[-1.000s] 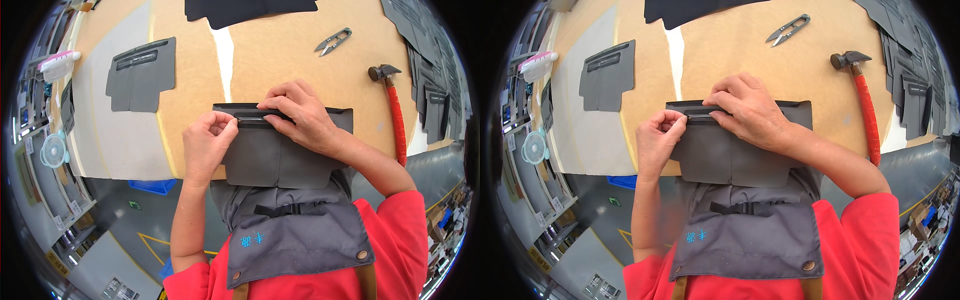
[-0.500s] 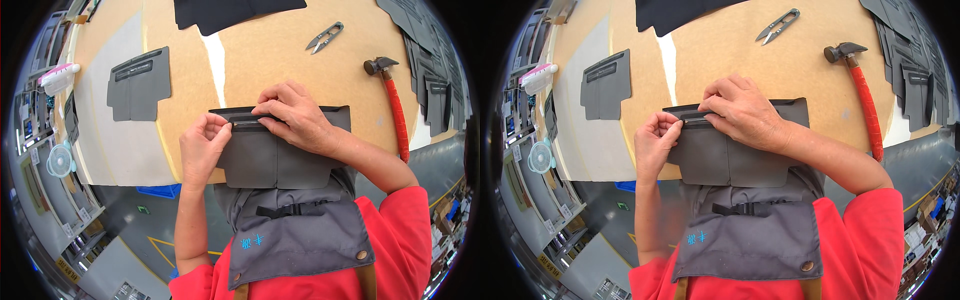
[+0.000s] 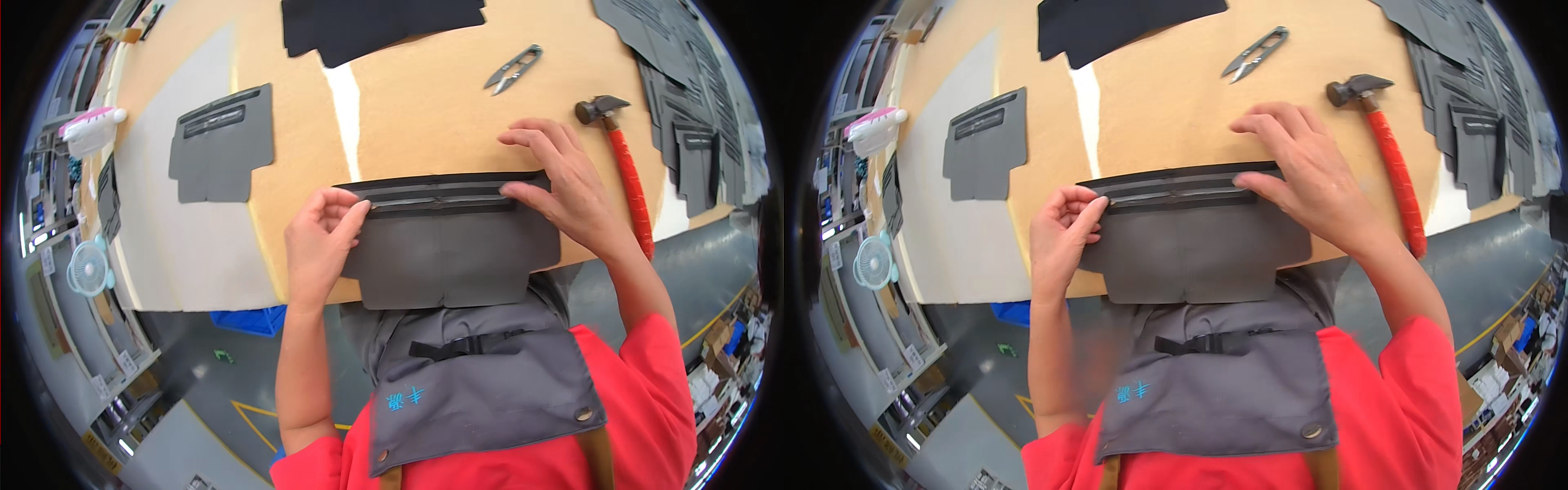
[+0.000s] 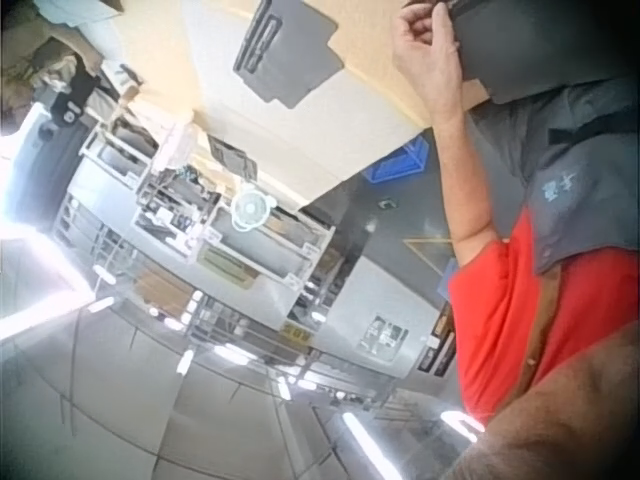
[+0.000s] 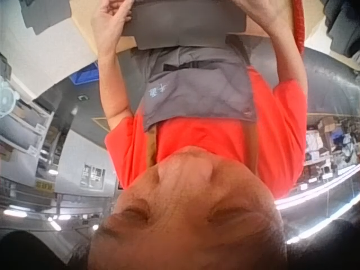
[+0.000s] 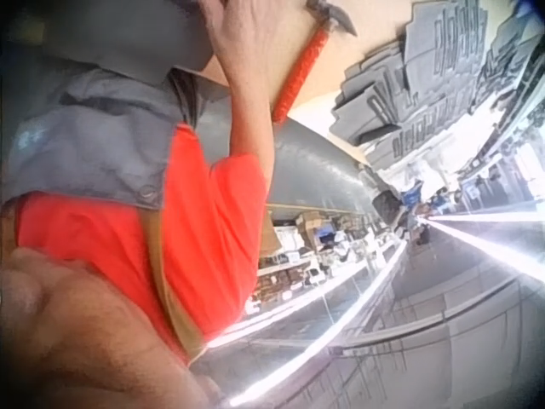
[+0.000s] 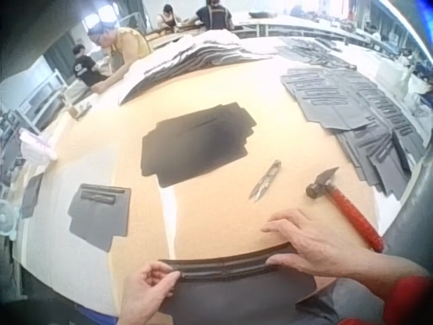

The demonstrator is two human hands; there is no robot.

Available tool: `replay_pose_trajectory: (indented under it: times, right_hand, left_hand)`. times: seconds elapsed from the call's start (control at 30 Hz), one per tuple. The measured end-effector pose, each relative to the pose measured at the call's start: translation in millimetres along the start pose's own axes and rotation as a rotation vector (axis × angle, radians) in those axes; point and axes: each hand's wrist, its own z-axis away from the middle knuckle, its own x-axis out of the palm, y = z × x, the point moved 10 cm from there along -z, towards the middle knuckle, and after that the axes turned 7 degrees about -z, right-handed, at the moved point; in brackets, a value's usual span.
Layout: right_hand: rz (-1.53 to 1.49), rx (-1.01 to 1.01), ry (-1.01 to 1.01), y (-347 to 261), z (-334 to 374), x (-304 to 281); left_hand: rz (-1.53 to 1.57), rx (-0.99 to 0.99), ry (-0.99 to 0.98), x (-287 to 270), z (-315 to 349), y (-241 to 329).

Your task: The recorder is seen assembling a leather bag component by fitting a piece of leather into a slot and then using a hammer to secure it.

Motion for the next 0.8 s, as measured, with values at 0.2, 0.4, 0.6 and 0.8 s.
replay_pose_trajectory:
  times: [0.2,0.4,0.6,0.8]
  right_hand:
    - [0.009,0.089,-0.178,24.5,11.8,4.3]
    - [-0.075,-0.086,0.097,-8.6,-16.4,-14.8]
    - [-0.616,0.236,0.012,5.7,8.8,34.7]
    - [-0.589,0.288,0.119,19.7,20.5,41.2]
  left_hand:
    - [-0.280,0.482,0.060,33.2,18.8,88.5]
    - [-0.395,0.765,-0.297,94.1,3.2,141.1]
    - [-0.444,0.319,-0.679,113.1,-33.8,104.5]
    - [-0.332,0.285,-0.929,126.0,-36.7,95.5]
